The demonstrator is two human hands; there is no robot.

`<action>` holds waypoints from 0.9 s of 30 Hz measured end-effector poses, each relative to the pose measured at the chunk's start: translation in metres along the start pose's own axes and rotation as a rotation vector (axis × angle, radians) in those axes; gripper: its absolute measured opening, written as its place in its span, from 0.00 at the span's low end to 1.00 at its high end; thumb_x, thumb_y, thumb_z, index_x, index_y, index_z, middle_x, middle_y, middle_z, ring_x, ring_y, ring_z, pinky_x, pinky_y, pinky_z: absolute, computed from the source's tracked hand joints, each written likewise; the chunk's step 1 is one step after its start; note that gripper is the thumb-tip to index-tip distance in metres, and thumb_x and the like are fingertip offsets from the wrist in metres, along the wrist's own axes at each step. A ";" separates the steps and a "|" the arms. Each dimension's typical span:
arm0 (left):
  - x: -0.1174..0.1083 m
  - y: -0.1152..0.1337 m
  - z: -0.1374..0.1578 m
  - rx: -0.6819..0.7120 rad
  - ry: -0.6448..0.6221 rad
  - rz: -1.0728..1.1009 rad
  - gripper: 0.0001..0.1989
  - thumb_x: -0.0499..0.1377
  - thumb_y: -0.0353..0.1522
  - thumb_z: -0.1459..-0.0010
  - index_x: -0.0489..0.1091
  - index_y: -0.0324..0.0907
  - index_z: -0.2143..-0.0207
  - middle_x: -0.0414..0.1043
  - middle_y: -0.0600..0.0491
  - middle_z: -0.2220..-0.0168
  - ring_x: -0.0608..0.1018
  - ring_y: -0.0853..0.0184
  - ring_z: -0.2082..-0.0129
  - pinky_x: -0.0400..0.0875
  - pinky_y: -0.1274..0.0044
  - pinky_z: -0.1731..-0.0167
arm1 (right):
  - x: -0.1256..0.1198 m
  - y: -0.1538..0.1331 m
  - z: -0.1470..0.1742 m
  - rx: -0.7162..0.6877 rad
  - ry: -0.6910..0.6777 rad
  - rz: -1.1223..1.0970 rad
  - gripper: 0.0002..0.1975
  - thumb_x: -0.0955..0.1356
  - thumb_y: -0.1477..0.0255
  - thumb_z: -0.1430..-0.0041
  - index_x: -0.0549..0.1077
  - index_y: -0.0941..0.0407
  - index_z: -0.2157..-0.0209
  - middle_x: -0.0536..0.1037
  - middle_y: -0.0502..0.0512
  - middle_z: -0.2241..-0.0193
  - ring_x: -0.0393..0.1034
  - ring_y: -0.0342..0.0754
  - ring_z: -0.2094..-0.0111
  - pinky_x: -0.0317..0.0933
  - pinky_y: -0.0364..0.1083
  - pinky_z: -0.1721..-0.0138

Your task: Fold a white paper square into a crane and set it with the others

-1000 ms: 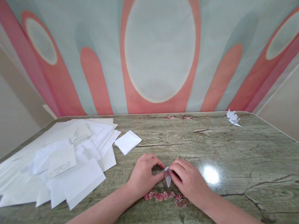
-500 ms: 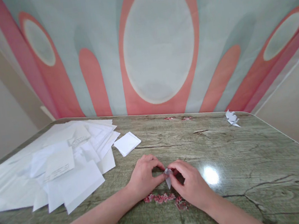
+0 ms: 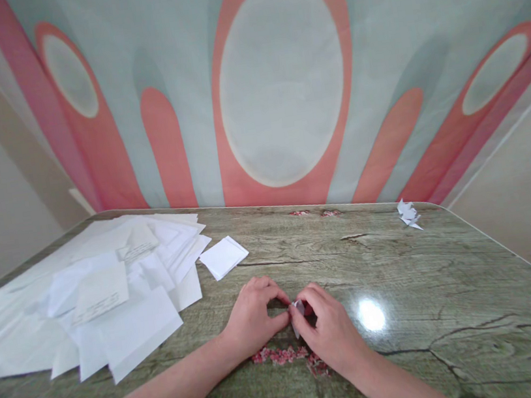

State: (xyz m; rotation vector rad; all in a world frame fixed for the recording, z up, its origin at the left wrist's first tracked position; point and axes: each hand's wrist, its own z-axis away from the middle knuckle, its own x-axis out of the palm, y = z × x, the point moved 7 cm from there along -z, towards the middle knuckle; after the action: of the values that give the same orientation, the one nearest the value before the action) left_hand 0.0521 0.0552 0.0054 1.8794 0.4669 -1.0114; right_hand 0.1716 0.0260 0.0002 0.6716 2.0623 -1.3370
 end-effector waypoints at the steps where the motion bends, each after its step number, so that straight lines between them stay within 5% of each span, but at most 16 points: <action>1: 0.000 0.000 0.000 -0.001 -0.001 -0.002 0.05 0.61 0.33 0.53 0.73 0.45 0.71 0.69 0.54 0.68 0.69 0.64 0.63 0.62 0.74 0.61 | 0.000 -0.001 0.000 0.000 0.000 -0.002 0.04 0.62 0.73 0.43 0.65 0.56 0.72 0.67 0.51 0.73 0.64 0.45 0.71 0.57 0.44 0.68; 27: 0.000 0.000 0.000 0.006 -0.016 0.044 0.04 0.60 0.35 0.49 0.76 0.48 0.71 0.73 0.56 0.71 0.71 0.66 0.66 0.62 0.75 0.63 | -0.001 -0.004 0.003 -0.049 -0.032 -0.030 0.04 0.61 0.75 0.42 0.67 0.56 0.69 0.67 0.53 0.71 0.64 0.45 0.70 0.60 0.44 0.68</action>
State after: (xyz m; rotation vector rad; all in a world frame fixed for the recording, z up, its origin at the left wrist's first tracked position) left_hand 0.0520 0.0554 0.0048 1.8779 0.4118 -0.9995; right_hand 0.1702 0.0220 0.0027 0.5962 2.0807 -1.3010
